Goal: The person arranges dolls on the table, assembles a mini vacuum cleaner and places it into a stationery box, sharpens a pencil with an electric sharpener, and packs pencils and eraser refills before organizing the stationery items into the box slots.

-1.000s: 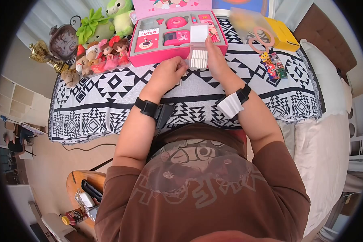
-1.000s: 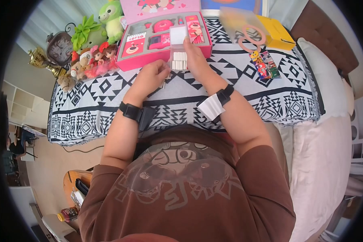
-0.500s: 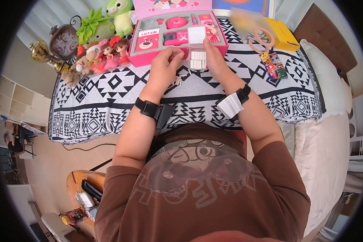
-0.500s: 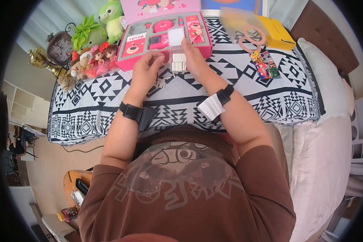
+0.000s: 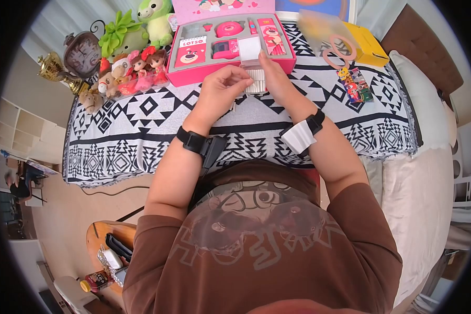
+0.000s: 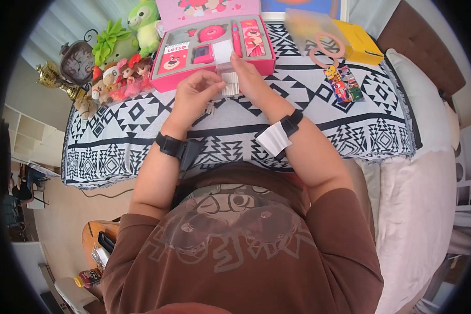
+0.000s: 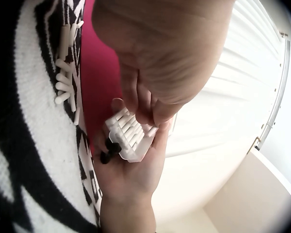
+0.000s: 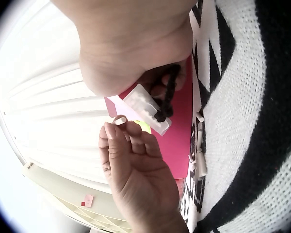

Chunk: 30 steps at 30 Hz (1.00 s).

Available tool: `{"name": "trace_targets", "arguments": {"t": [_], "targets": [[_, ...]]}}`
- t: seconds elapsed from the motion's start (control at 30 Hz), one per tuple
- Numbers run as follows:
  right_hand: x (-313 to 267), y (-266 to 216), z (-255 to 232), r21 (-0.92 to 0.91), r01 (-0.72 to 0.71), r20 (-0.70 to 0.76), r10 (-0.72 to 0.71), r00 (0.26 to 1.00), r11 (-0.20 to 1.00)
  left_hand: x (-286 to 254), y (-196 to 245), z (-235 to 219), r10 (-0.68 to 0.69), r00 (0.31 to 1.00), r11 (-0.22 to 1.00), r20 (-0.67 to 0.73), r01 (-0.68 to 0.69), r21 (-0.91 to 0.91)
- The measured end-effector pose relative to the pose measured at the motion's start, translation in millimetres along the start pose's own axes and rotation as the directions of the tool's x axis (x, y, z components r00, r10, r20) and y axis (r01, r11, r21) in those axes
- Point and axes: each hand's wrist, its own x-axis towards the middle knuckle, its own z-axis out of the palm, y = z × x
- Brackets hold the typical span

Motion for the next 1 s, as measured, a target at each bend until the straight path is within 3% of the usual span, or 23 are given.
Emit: {"name": "trace_targets", "arguments": {"t": [0.3,0.4,0.53,0.6,1.0], "targets": [[1,6,2,-0.089,0.041,0.025,-0.038,0.999,0.995,-1,0,6,0.118,0.992,0.968,0.035,-0.123,0.219],[0,5,2,-0.097,0.075,0.022,-0.073,0.997,0.992,0,0,6,0.11,0.993,0.971,0.038,-0.116,0.209],[0,3,0,-0.102,0.021,0.051,-0.016,0.999,0.995,1,0,5,0.131,0.99,0.953,0.055,-0.141,0.27],[0,3,1,-0.1,0.013,0.057,-0.007,0.998,0.995,2,0,4,0.225,0.97,0.927,0.09,-0.242,0.287],[-1,3,-2,-0.169,0.067,0.077,-0.055,0.995,0.983,3,-5,5,0.248,0.961,0.911,0.12,-0.273,0.309]]}}
